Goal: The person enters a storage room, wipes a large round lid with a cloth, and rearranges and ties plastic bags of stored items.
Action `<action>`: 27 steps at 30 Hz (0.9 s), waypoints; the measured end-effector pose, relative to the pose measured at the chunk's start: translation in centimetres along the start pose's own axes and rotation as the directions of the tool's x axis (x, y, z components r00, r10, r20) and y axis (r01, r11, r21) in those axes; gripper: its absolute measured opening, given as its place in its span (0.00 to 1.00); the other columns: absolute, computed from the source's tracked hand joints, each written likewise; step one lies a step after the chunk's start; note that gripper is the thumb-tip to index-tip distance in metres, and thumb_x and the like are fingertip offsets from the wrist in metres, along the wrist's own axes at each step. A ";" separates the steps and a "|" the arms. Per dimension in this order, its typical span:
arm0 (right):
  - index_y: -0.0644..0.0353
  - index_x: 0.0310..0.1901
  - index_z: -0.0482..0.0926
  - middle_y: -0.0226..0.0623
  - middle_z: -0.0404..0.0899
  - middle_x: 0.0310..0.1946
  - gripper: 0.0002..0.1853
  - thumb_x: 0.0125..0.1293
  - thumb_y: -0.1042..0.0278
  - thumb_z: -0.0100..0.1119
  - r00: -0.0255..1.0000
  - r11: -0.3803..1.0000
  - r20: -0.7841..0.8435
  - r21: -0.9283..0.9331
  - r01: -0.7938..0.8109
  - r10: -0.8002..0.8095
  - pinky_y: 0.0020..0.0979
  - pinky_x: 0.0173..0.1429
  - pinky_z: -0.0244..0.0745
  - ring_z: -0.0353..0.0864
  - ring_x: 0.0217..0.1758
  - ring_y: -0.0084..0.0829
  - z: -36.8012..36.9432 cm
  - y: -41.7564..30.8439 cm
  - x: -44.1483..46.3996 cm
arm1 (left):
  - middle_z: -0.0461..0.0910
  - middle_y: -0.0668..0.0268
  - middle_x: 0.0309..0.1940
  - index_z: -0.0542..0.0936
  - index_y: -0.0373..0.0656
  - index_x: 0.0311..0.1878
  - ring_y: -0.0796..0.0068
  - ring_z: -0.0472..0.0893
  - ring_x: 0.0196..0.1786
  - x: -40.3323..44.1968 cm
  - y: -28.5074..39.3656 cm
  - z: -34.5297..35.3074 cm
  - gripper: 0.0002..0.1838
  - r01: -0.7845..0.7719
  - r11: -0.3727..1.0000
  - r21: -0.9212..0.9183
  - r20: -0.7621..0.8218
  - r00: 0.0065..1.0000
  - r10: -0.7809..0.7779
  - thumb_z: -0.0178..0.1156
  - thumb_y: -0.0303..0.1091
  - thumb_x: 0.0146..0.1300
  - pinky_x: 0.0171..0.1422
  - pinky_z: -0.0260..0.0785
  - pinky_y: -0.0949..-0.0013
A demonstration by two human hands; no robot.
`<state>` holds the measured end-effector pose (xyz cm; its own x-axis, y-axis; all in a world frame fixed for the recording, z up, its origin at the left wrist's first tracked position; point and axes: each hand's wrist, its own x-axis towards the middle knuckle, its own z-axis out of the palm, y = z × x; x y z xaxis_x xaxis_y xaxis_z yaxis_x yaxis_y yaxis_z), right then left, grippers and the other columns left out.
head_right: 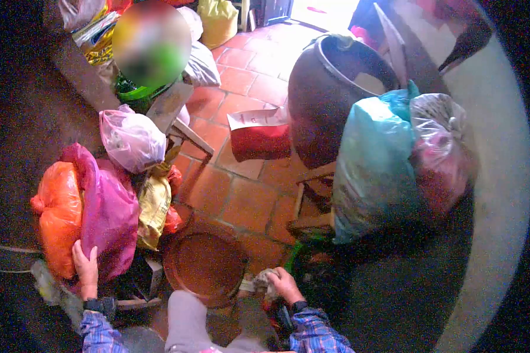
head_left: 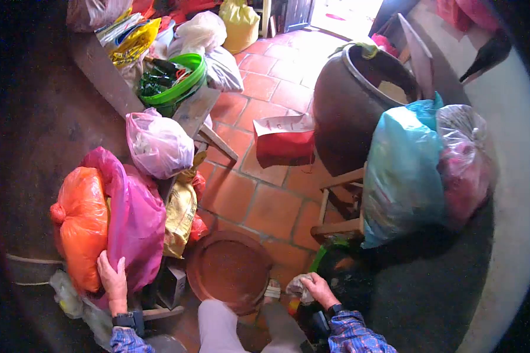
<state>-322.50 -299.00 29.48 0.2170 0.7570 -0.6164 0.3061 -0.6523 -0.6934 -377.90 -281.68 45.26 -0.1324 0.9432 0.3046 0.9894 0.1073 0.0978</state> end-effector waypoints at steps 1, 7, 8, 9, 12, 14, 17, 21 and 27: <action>0.65 0.46 0.77 0.45 0.82 0.42 0.23 0.61 0.52 0.64 1.000 0.988 -0.005 0.155 0.008 -0.007 0.36 0.54 0.74 0.81 0.49 0.39 -0.8 -0.5 -0.5 | 0.72 0.48 0.54 0.67 0.34 0.61 0.49 0.72 0.57 0.1 0.5 0.0 0.28 -0.003 1.000 -0.009 0.002 1.000 0.003 0.63 0.37 0.63 0.63 0.63 0.54; 0.64 0.48 0.78 0.37 0.82 0.44 0.21 0.55 0.64 0.71 0.996 0.940 -0.086 0.336 0.053 -0.025 0.31 0.55 0.75 0.80 0.49 0.28 -3.3 -4.7 -0.7 | 0.72 0.44 0.55 0.68 0.33 0.61 0.42 0.71 0.58 0.2 1.0 0.2 0.28 0.071 0.997 0.011 0.021 0.997 -0.071 0.62 0.39 0.63 0.64 0.63 0.50; 0.64 0.48 0.78 0.36 0.83 0.43 0.21 0.56 0.64 0.71 0.999 0.937 -0.047 0.347 0.038 -0.023 0.30 0.54 0.76 0.81 0.48 0.27 -3.4 -5.9 -0.4 | 0.72 0.43 0.54 0.68 0.33 0.60 0.42 0.71 0.58 0.3 1.0 0.0 0.27 0.063 0.998 -0.002 0.041 0.997 -0.062 0.62 0.39 0.63 0.64 0.63 0.49; 0.66 0.50 0.76 0.35 0.82 0.43 0.21 0.57 0.66 0.69 0.998 0.925 -0.030 0.374 0.066 -0.059 0.30 0.55 0.76 0.81 0.46 0.27 -3.4 -6.7 0.2 | 0.73 0.42 0.53 0.69 0.32 0.60 0.42 0.71 0.58 0.4 2.2 -0.9 0.27 0.081 0.997 -0.005 0.044 0.996 -0.081 0.62 0.38 0.63 0.64 0.63 0.49; 0.63 0.45 0.78 0.32 0.82 0.41 0.12 0.61 0.70 0.64 0.996 0.872 -0.003 0.482 0.082 -0.091 0.28 0.52 0.76 0.81 0.44 0.24 -3.5 -9.5 2.3 | 0.72 0.42 0.53 0.68 0.33 0.60 0.42 0.71 0.56 0.3 2.2 -0.7 0.27 0.077 0.997 0.032 0.037 0.996 -0.078 0.63 0.39 0.63 0.62 0.64 0.50; 0.62 0.48 0.78 0.32 0.82 0.42 0.13 0.62 0.69 0.64 0.998 0.899 0.024 0.435 0.047 -0.064 0.28 0.53 0.75 0.80 0.46 0.24 -4.1 -11.6 4.6 | 0.72 0.43 0.53 0.68 0.34 0.60 0.42 0.71 0.55 0.0 2.7 -1.1 0.27 0.091 0.995 0.048 0.055 0.994 -0.094 0.62 0.40 0.63 0.61 0.64 0.50; 0.64 0.49 0.78 0.33 0.82 0.44 0.15 0.63 0.66 0.64 0.998 0.893 0.054 0.450 0.009 -0.038 0.28 0.54 0.74 0.80 0.47 0.25 -4.4 -14.2 10.1 | 0.71 0.44 0.52 0.69 0.34 0.59 0.41 0.71 0.55 0.3 3.3 -1.3 0.26 0.157 0.985 0.076 0.082 0.983 -0.164 0.61 0.40 0.64 0.61 0.64 0.49; 0.66 0.46 0.80 0.35 0.83 0.43 0.20 0.60 0.58 0.67 0.982 0.955 0.179 0.273 -0.113 0.065 0.29 0.50 0.75 0.80 0.44 0.26 -4.4 -16.7 21.5 | 0.71 0.44 0.52 0.69 0.36 0.59 0.40 0.70 0.55 -0.1 3.2 -0.8 0.27 0.190 0.964 0.187 0.084 0.974 -0.208 0.63 0.38 0.60 0.61 0.63 0.47; 0.65 0.41 0.77 0.32 0.80 0.34 0.10 0.57 0.72 0.61 0.962 0.996 0.271 0.084 0.004 -0.027 0.28 0.43 0.74 0.77 0.37 0.25 -3.5 -24.3 35.7 | 0.72 0.45 0.53 0.67 0.42 0.62 0.41 0.70 0.56 1.8 5.5 -2.8 0.34 0.435 0.870 0.230 0.304 0.818 -0.489 0.70 0.32 0.52 0.61 0.63 0.48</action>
<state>-318.96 -255.99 25.69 -0.0504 0.7355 -0.6756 0.2279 -0.6502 -0.7248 -372.83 -280.29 48.98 -0.5740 0.8142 -0.0868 0.8173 0.5762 0.0003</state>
